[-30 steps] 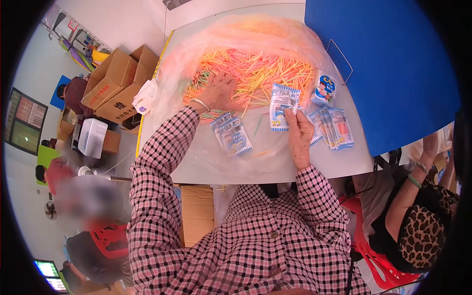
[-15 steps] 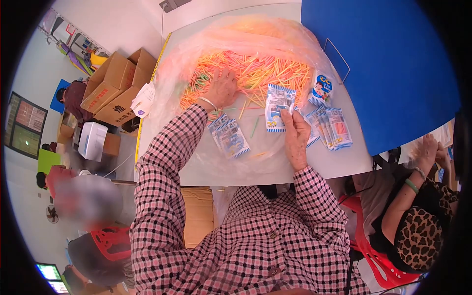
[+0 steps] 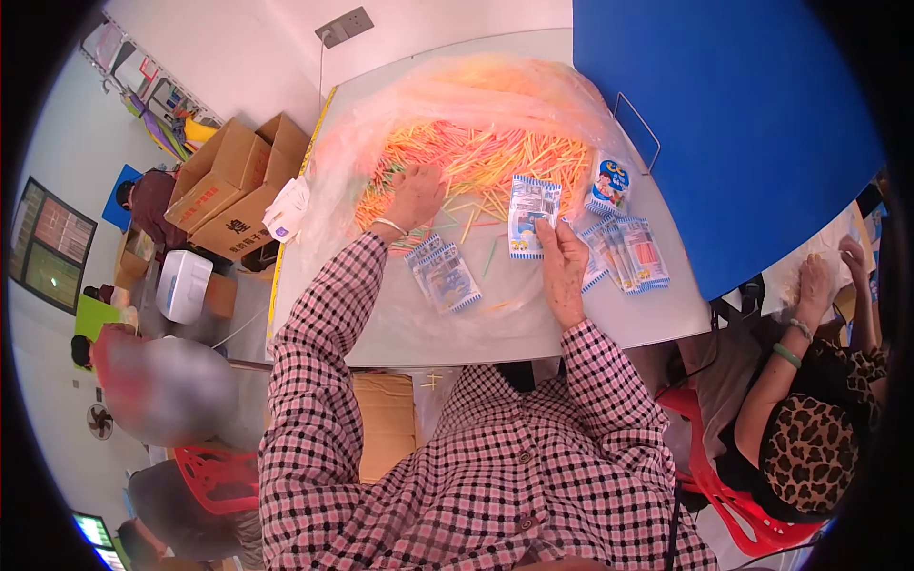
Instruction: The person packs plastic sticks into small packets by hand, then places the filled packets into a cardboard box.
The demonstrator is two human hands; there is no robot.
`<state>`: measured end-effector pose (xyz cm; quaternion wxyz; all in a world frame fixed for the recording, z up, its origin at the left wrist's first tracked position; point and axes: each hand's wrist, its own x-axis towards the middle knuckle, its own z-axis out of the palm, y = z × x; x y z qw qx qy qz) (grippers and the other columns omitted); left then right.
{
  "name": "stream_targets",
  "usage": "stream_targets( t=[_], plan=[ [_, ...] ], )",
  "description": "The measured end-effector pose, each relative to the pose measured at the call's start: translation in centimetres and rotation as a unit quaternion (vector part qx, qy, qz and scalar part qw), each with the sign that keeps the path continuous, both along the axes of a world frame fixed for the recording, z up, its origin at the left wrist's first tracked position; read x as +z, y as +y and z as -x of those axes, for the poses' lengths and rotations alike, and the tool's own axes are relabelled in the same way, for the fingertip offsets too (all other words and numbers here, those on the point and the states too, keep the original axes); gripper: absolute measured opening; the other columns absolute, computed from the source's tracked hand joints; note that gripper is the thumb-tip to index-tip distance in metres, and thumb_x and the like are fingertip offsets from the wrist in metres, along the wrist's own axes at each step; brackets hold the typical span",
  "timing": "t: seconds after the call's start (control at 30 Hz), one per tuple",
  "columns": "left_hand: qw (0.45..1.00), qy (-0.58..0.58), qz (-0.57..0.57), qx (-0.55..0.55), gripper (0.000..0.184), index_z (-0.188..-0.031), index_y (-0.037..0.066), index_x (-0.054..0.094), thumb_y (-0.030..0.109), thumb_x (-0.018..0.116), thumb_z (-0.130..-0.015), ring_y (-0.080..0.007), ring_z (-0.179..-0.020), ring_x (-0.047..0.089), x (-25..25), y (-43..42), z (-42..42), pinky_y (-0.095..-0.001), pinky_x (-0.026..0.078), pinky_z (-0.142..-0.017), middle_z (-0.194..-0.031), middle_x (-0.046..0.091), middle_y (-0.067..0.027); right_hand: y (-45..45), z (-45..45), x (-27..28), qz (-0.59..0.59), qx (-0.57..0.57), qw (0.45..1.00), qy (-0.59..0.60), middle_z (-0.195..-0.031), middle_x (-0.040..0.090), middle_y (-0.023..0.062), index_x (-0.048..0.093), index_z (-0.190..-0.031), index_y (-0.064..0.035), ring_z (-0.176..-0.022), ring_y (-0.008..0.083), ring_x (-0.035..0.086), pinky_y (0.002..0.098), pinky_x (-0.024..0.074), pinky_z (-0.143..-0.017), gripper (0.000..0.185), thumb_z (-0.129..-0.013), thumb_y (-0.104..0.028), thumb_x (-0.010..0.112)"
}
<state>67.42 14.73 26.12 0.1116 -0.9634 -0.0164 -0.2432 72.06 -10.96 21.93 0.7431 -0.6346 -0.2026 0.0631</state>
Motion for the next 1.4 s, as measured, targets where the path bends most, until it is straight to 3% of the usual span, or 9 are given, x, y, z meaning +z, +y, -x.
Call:
stream_targets(
  t=[0.13,0.2,0.27,0.33,0.47,0.9,1.07,1.23,1.4],
  plan=[
    [0.960,0.106,0.259,0.011,0.020,-0.087,0.001,0.056,0.020,0.052,-0.087,-0.0227,-0.079,0.056,2.3,-0.1,1.3,-0.0400,0.041,-0.076,-0.085,0.059,-0.0064,-0.1,0.1,1.7,0.068,0.005,0.997,-0.039,-0.080,0.060,0.0151,0.060,-0.093,0.0010,-0.072,0.0230,0.057,0.0333,0.0409,-0.065,0.024,-0.088,-0.021,0.053],
    [0.840,0.175,0.509,-0.063,0.023,-0.090,0.000,0.057,0.022,0.050,-0.091,-0.0209,-0.076,0.059,2.4,0.4,1.8,-0.0366,0.046,-0.071,-0.085,0.062,-0.0070,0.2,0.4,3.7,-0.008,0.031,0.999,0.015,-0.081,0.060,0.0089,0.061,-0.094,-0.0002,-0.073,0.0160,0.055,0.0281,0.0411,-0.066,0.021,-0.088,-0.020,0.054],
    [0.773,0.191,0.603,-0.052,0.024,-0.091,-0.001,0.057,0.022,0.050,-0.091,-0.0199,-0.074,0.060,3.0,-0.3,2.4,-0.0349,0.047,-0.068,-0.085,0.063,-0.0075,1.2,0.7,6.2,-0.159,0.081,0.976,0.125,-0.084,0.061,-0.0035,0.063,-0.094,-0.0027,-0.074,0.0020,0.053,0.0179,0.0415,-0.068,0.017,-0.090,-0.017,0.057],
    [0.609,0.215,0.763,-0.031,0.025,-0.093,-0.001,0.057,0.023,0.049,-0.093,-0.0179,-0.071,0.063,3.5,-1.1,3.0,-0.0314,0.051,-0.063,-0.085,0.064,-0.0086,2.5,-0.1,6.7,-0.200,0.103,0.962,0.152,-0.086,0.062,-0.0028,0.063,-0.095,-0.0026,-0.075,0.0027,0.054,0.0183,0.0422,-0.070,0.016,-0.090,-0.017,0.058],
    [0.478,0.211,0.852,-0.042,0.022,-0.093,-0.001,0.057,0.019,0.049,-0.093,-0.0187,-0.067,0.063,2.2,-0.8,3.2,-0.0315,0.053,-0.060,-0.080,0.064,-0.0108,3.7,-0.3,6.0,-0.276,0.146,0.927,0.209,-0.089,0.064,-0.0006,0.063,-0.096,-0.0024,-0.078,0.0046,0.057,0.0195,0.0442,-0.073,0.016,-0.088,-0.016,0.060],
    [0.428,0.210,0.876,-0.073,0.016,-0.099,-0.003,0.055,0.010,0.053,-0.090,-0.0183,-0.068,0.064,1.9,-1.5,4.0,-0.0314,0.056,-0.061,-0.083,0.063,-0.0104,3.9,-0.9,5.4,-0.269,0.166,0.922,0.224,-0.090,0.065,0.0011,0.064,-0.095,-0.0032,-0.080,0.0062,0.059,0.0217,0.0450,-0.076,0.015,-0.087,-0.016,0.062],
    [0.368,0.232,0.896,-0.091,0.016,-0.099,-0.002,0.056,0.011,0.055,-0.090,-0.0162,-0.070,0.063,2.4,-3.8,4.1,-0.0299,0.055,-0.064,-0.085,0.063,-0.0082,4.6,-1.4,5.0,-0.249,0.173,0.927,0.221,-0.094,0.064,0.0031,0.062,-0.105,0.0001,-0.083,0.0084,0.059,0.0223,0.0460,-0.076,0.023,-0.088,-0.014,0.057],
    [0.304,0.267,0.907,-0.117,0.015,-0.097,0.000,0.058,0.013,0.058,-0.088,-0.0146,-0.071,0.061,3.0,-7.0,3.3,-0.0284,0.054,-0.065,-0.085,0.062,-0.0069,6.0,-1.2,5.5,-0.235,0.168,0.918,0.271,-0.089,0.065,0.0011,0.062,-0.095,-0.0029,-0.080,0.0084,0.060,0.0248,0.0468,-0.077,0.017,-0.085,-0.017,0.064],
    [0.275,0.291,0.908,-0.127,0.015,-0.098,0.001,0.058,0.013,0.058,-0.088,-0.0138,-0.070,0.059,1.1,-7.1,2.7,-0.0274,0.052,-0.061,-0.085,0.061,-0.0062,6.2,-0.6,5.1,-0.160,0.243,0.914,0.283,-0.085,0.063,0.0025,0.062,-0.100,-0.0014,-0.072,0.0079,0.058,0.0246,0.0477,-0.061,0.022,-0.088,-0.019,0.059]
  ],
)
